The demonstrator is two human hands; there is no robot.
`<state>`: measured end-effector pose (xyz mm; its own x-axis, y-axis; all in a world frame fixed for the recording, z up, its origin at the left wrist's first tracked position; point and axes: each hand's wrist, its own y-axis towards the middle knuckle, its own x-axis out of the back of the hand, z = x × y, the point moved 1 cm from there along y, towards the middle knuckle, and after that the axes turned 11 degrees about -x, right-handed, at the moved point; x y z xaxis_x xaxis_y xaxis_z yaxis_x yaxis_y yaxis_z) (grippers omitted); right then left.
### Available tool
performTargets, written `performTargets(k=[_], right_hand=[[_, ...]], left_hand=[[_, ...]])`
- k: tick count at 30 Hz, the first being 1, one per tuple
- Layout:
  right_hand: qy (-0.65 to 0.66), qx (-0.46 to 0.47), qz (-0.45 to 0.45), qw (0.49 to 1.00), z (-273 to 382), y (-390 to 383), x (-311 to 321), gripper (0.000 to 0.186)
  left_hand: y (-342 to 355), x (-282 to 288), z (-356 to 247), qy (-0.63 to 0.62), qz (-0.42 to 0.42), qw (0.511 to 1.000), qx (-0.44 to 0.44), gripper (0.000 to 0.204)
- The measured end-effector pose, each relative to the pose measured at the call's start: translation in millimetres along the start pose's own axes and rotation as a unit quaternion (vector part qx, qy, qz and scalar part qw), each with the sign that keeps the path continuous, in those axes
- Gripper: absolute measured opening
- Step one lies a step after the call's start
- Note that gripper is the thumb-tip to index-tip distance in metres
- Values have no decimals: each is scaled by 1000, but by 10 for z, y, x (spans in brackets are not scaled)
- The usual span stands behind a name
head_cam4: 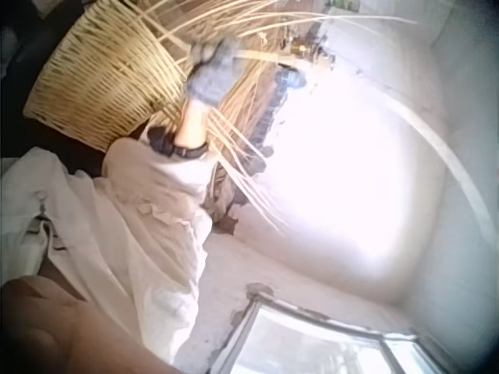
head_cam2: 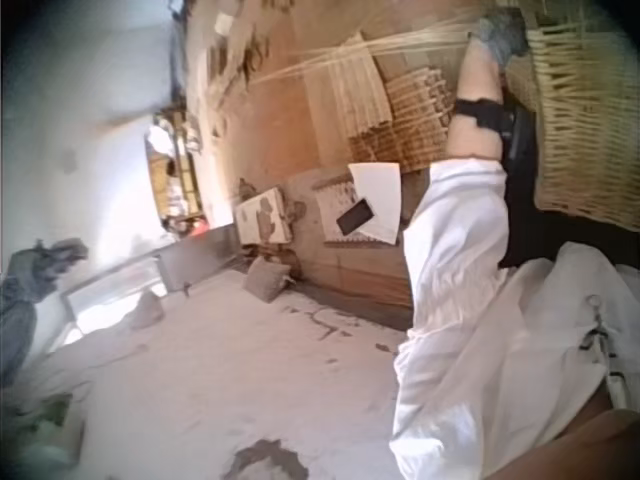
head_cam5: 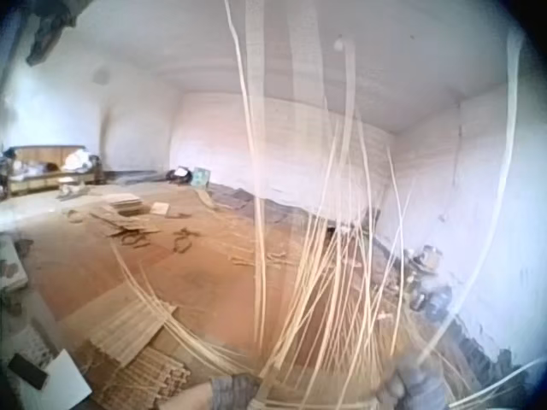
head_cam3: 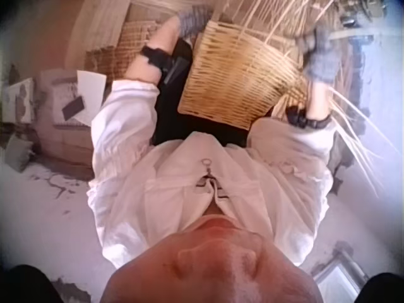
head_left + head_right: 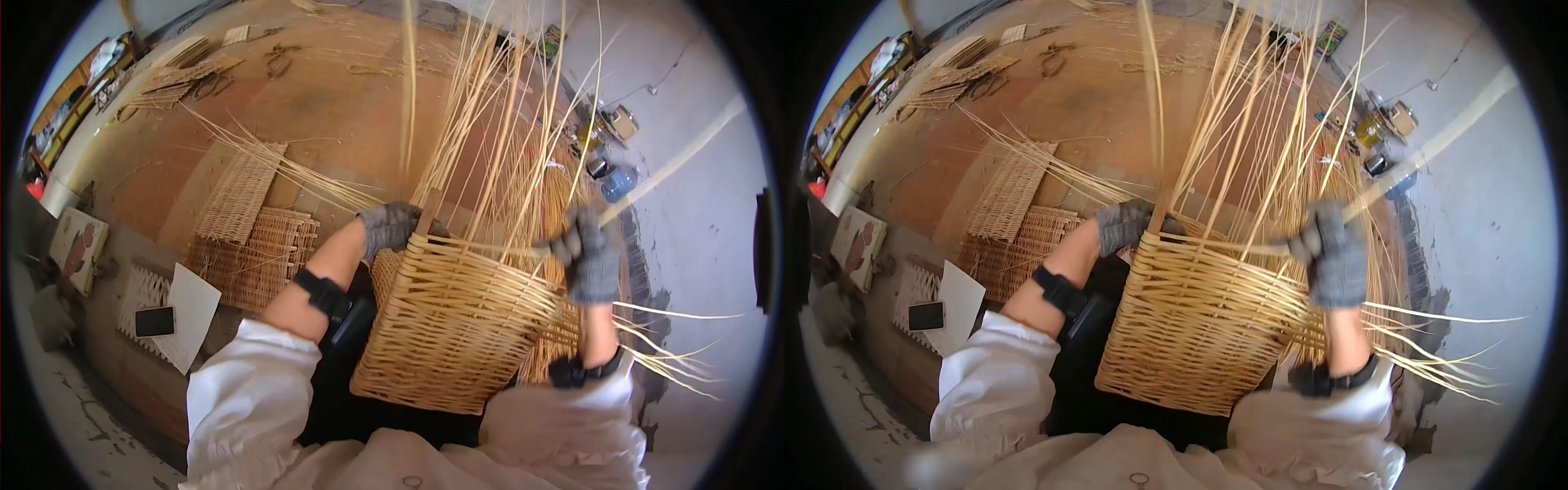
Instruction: The person weaves a basket by hand, interlacing thin wooden strips through vertical stakes to form a rectangular panel. They periodically measure the woven section using a tape measure and continue weaving the strips around the frame.
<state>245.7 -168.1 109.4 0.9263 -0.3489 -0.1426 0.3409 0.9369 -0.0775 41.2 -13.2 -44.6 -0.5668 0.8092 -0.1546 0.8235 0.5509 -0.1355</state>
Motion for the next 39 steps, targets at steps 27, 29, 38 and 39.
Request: performTargets(k=[27,29,38,39], right_hand=[[-132,-167,81,974,-244,66,278,16],[-481,216,47,849,-202,601,78,28],[-140,236,-111,955,-654,181,269,39],[99,155,-54,981,-625,-73,321,34]], left_hand=[[-286,-1203,-737,534,-233,812,-42,33],[-248,-1254,-602,558,-359,748,-19,40],[-111,-1066,-688,482,-222,847,43,53],[-101,-1153,-805,474,-235,845,73,55]])
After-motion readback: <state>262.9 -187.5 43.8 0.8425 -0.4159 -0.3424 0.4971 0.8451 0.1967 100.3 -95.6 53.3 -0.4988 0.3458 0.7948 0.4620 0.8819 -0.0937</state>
